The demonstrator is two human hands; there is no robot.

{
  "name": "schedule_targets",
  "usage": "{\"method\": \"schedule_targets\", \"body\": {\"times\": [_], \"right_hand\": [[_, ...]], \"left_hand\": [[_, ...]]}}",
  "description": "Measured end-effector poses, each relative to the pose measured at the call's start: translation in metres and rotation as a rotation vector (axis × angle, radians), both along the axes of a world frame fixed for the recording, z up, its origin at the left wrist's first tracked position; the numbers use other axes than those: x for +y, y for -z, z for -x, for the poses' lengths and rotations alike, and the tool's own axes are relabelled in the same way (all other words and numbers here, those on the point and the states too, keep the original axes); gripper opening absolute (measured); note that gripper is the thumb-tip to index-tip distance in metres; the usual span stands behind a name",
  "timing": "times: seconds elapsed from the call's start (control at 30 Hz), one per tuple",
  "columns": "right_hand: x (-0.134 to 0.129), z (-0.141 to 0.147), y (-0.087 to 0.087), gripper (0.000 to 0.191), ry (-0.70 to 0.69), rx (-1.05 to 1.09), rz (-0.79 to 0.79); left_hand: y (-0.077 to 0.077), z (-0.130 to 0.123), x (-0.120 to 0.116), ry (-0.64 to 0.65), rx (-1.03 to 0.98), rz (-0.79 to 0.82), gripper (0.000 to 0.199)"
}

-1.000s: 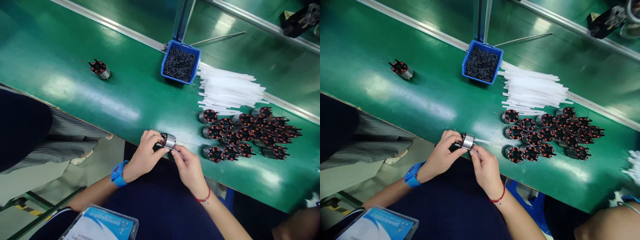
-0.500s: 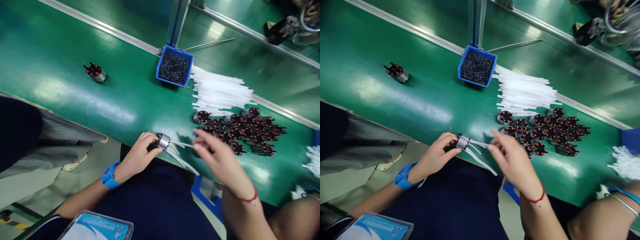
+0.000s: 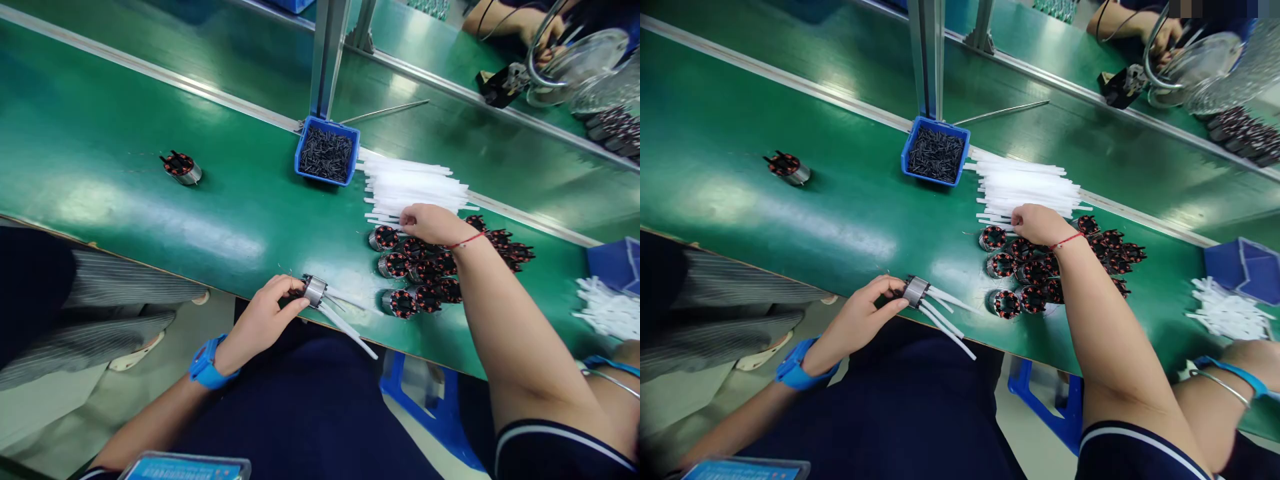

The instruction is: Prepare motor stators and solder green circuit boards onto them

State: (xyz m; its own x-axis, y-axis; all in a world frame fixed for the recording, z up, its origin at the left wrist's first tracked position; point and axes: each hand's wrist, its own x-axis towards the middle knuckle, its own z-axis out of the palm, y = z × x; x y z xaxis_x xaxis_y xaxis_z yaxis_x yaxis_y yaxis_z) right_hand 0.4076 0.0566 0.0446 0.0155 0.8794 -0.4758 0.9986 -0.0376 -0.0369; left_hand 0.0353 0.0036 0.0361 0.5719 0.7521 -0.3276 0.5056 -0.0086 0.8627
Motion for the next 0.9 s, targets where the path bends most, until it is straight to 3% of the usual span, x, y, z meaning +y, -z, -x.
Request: {"method": "schedule_targets", "body": {"times": [0.33, 0.6, 0.7, 0.8, 0.9], "right_hand": [[0.005, -0.006, 0.006, 0.014, -0.088, -0.039, 0.020], [0.002, -0.010, 0.006, 0.022, -0.015, 0.072, 0.053], [0.004, -0.011, 0.005, 0.015, -0.018, 0.107, 0.072], [0.000, -0.009, -0.007, 0.012, 0.002, 0.157, -0.014], [-0.020, 0.006, -0.035, 0.014, 0.114, 0.249, -0.223]], "left_hand": [[-0.002, -0.002, -0.002, -0.021, 0.040, 0.027, 0.014], [-0.001, -0.002, -0.002, -0.011, -0.005, -0.017, 0.007], [-0.004, -0.002, -0.001, 0.005, 0.021, 0.000, 0.010], [-0.006, -0.002, -0.001, 0.011, 0.032, 0.005, 0.012], [-0.007, -0.002, 0.000, 0.022, 0.044, -0.001, 0.014]]}}
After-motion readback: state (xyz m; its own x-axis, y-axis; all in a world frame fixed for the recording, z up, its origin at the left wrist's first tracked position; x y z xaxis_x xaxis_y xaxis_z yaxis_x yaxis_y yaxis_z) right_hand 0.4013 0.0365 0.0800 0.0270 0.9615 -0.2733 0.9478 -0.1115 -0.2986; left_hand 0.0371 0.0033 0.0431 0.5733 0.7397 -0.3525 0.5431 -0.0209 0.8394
